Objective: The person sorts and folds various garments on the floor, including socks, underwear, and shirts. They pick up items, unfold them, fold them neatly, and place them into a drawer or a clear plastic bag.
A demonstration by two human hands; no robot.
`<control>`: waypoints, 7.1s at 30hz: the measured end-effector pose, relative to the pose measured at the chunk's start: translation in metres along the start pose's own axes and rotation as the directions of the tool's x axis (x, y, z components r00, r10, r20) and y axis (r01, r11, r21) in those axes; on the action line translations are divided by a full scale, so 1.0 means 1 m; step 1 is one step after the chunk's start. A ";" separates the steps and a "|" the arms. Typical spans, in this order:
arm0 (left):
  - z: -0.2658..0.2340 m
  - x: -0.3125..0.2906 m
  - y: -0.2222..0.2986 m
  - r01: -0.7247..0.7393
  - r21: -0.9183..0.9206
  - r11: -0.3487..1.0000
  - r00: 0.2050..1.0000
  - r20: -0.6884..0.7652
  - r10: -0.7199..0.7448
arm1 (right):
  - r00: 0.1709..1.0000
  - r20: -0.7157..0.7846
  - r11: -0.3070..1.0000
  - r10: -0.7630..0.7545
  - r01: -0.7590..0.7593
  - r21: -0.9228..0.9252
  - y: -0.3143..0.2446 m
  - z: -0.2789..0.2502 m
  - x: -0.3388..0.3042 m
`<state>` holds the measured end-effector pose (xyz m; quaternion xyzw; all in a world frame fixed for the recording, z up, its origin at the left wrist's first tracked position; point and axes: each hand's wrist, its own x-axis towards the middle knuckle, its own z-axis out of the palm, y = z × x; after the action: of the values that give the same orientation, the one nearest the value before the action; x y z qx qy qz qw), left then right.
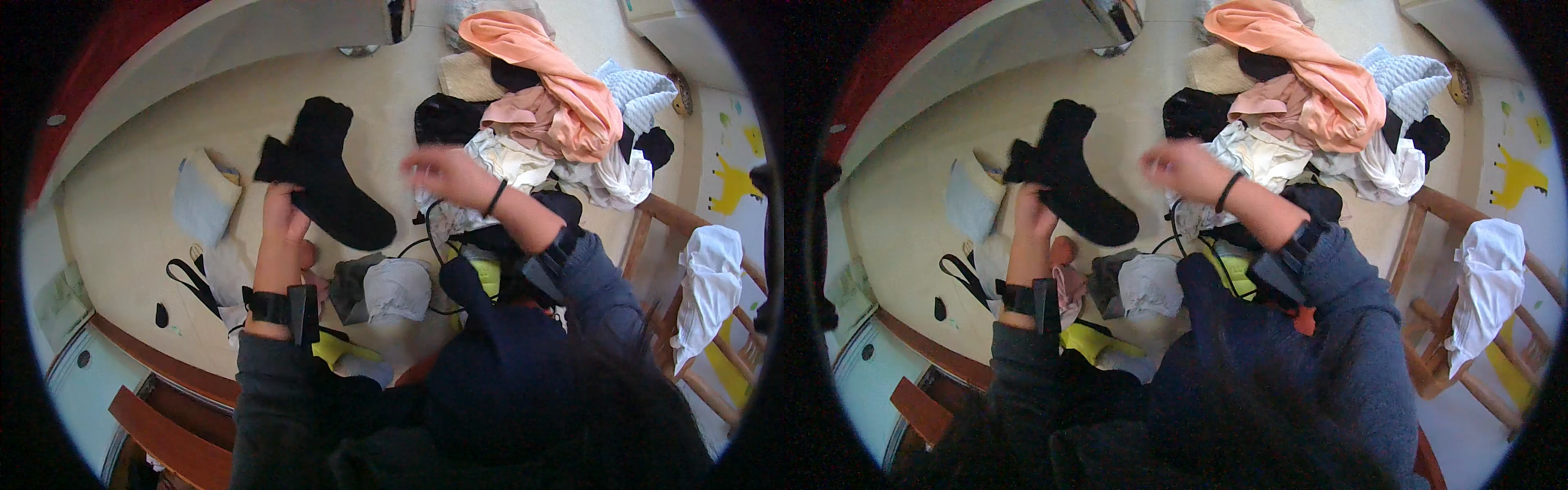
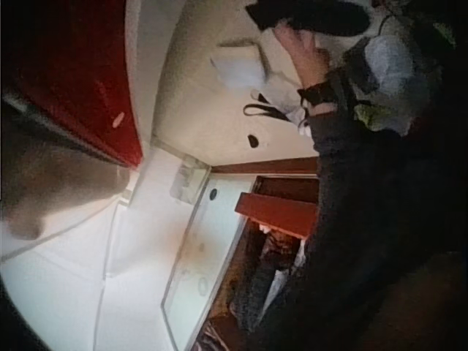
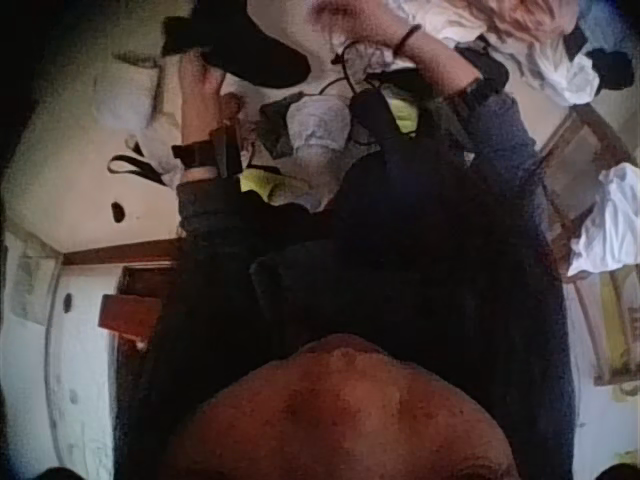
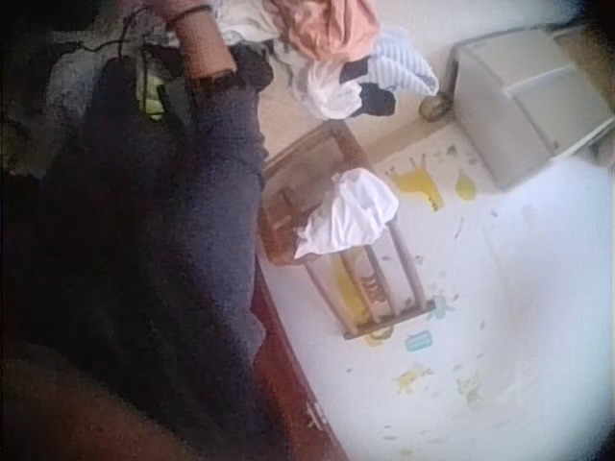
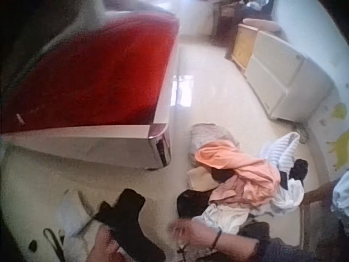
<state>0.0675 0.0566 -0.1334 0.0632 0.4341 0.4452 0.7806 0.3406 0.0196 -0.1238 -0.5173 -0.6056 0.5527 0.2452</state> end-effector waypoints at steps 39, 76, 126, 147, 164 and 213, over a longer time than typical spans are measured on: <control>0.014 -0.031 0.069 -0.156 0.169 0.973 0.974 -0.140 0.181 | 0.938 0.077 0.776 0.338 -0.232 -0.587 0.060 -0.047 -0.037; -0.033 -0.059 0.165 -0.134 0.478 0.868 0.975 -0.095 0.203 | 0.557 0.802 0.713 -0.217 0.652 -0.259 0.021 0.135 -0.041; 0.033 -0.077 0.104 -0.237 0.655 0.718 0.970 0.118 0.212 | 0.993 0.033 0.985 -0.116 0.119 -0.126 -0.033 -0.036 0.038; 0.040 -0.074 0.108 -0.156 0.188 0.970 0.986 0.082 0.143 | 0.984 -0.052 0.619 -0.168 0.146 0.771 -0.063 -0.043 -0.029; 0.091 -0.020 -0.009 -0.123 0.992 0.005 0.958 0.118 0.262 | 0.967 -0.112 -0.003 -0.231 0.114 0.993 -0.084 -0.064 -0.041; 0.044 -0.071 0.108 -0.151 0.947 0.285 0.982 0.110 0.155 | 0.983 -0.183 1.000 -0.021 0.024 0.011 -0.093 -0.066 -0.029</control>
<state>0.0147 0.0808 -0.0095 0.5522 0.6058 0.1752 0.5453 0.3752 0.0350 -0.0121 -0.5575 -0.5827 0.5039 0.3094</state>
